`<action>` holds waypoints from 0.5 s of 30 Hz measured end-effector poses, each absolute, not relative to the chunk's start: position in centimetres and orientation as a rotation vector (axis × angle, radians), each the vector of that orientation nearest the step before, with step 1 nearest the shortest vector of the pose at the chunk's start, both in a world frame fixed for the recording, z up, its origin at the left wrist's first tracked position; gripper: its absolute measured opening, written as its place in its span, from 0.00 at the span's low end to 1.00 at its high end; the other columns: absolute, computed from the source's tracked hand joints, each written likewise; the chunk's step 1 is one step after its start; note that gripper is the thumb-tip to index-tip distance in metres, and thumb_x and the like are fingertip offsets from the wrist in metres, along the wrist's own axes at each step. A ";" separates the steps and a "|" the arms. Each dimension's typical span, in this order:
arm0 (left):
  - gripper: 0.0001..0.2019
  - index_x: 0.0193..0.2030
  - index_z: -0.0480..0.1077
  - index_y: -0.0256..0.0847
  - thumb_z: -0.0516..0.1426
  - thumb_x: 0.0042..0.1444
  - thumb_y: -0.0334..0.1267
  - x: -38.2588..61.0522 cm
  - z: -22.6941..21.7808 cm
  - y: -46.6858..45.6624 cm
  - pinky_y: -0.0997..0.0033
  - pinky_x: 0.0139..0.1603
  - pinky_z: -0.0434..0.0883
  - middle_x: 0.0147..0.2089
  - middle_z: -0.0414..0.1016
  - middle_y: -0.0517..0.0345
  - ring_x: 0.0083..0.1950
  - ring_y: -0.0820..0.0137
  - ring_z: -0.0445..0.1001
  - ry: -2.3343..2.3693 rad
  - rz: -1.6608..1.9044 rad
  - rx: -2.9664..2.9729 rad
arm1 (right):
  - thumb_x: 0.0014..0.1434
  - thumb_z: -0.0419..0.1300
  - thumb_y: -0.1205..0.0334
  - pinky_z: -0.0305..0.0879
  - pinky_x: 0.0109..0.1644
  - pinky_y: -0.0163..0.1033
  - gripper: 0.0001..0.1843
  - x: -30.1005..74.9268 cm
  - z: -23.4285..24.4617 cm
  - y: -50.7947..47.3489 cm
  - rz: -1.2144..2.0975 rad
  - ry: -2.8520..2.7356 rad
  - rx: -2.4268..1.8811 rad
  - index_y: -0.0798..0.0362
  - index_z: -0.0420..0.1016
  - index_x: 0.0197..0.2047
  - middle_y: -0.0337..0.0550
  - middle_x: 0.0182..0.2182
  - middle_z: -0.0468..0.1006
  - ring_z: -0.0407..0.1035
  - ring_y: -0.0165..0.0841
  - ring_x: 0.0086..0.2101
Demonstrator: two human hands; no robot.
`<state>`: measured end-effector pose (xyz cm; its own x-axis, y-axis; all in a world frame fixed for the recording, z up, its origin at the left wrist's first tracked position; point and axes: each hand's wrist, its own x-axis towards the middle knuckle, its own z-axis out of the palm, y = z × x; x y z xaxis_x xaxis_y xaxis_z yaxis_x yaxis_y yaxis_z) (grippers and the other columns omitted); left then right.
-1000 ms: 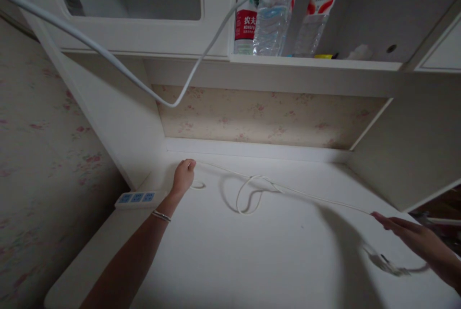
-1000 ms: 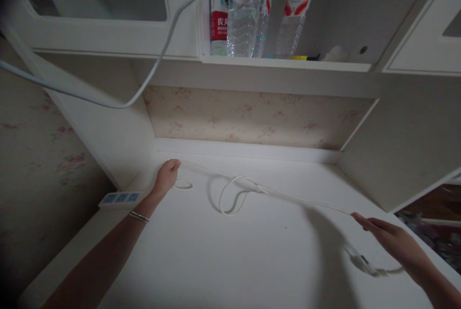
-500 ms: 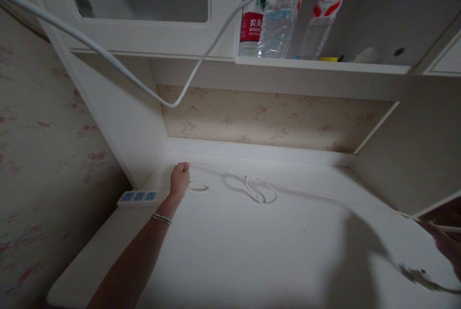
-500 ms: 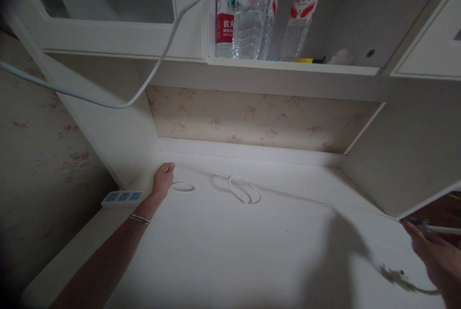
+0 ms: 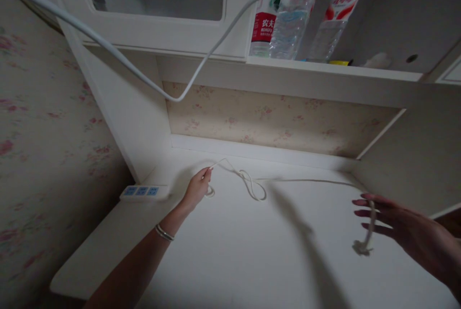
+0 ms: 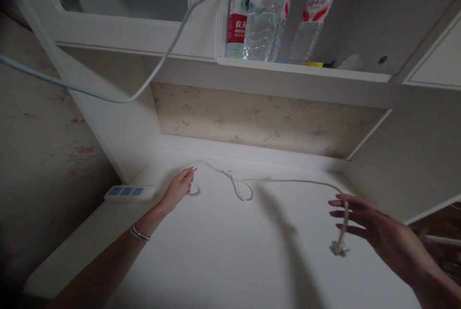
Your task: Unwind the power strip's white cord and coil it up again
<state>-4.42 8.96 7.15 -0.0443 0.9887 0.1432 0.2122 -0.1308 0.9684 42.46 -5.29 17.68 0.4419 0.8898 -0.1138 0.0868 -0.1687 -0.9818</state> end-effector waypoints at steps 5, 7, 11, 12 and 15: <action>0.18 0.33 0.66 0.39 0.49 0.58 0.53 -2.3 7.4 6.4 0.78 0.19 0.54 0.25 0.59 0.67 0.19 0.80 0.56 1.129 1.140 1.439 | 0.46 0.64 0.41 0.70 0.35 0.41 0.23 36.2 18.0 -6.2 0.740 -1.683 -1.831 0.48 0.77 0.40 0.51 0.37 0.81 0.75 0.43 0.34; 0.16 0.33 0.67 0.39 0.50 0.57 0.51 -1.7 7.3 5.4 0.78 0.21 0.56 0.26 0.62 0.65 0.21 0.79 0.57 1.068 1.090 1.452 | 0.52 0.60 0.40 0.64 0.29 0.38 0.19 34.3 17.7 -6.5 0.547 -1.952 -1.936 0.48 0.76 0.33 0.43 0.23 0.77 0.71 0.37 0.24; 0.16 0.39 0.71 0.37 0.50 0.58 0.48 -0.4 6.1 4.0 0.77 0.24 0.58 0.28 0.64 0.63 0.23 0.78 0.59 0.953 0.925 1.499 | 0.59 0.51 0.40 0.57 0.28 0.36 0.24 31.7 17.5 -7.0 0.604 -2.038 -1.887 0.50 0.65 0.23 0.37 0.18 0.66 0.62 0.31 0.21; 0.17 0.42 0.71 0.37 0.49 0.58 0.47 0.0 5.5 3.8 0.77 0.25 0.58 0.30 0.65 0.63 0.24 0.78 0.60 0.941 0.882 1.518 | 0.60 0.50 0.40 0.56 0.28 0.35 0.24 31.3 17.4 -7.1 0.698 -1.969 -1.853 0.50 0.62 0.23 0.37 0.18 0.64 0.59 0.30 0.22; 0.18 0.47 0.71 0.37 0.48 0.60 0.44 1.6 3.5 3.5 0.76 0.27 0.59 0.31 0.66 0.62 0.25 0.77 0.60 0.951 0.774 1.621 | 0.60 0.50 0.38 0.52 0.25 0.33 0.24 30.2 16.7 -7.1 0.938 -1.664 -1.739 0.50 0.56 0.25 0.33 0.21 0.56 0.52 0.28 0.23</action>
<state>1.64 3.51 3.49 0.4737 0.8805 0.0202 0.1986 -0.1291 0.9715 30.16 -7.06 16.72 -0.0106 0.9938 -0.1104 0.6090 -0.0811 -0.7890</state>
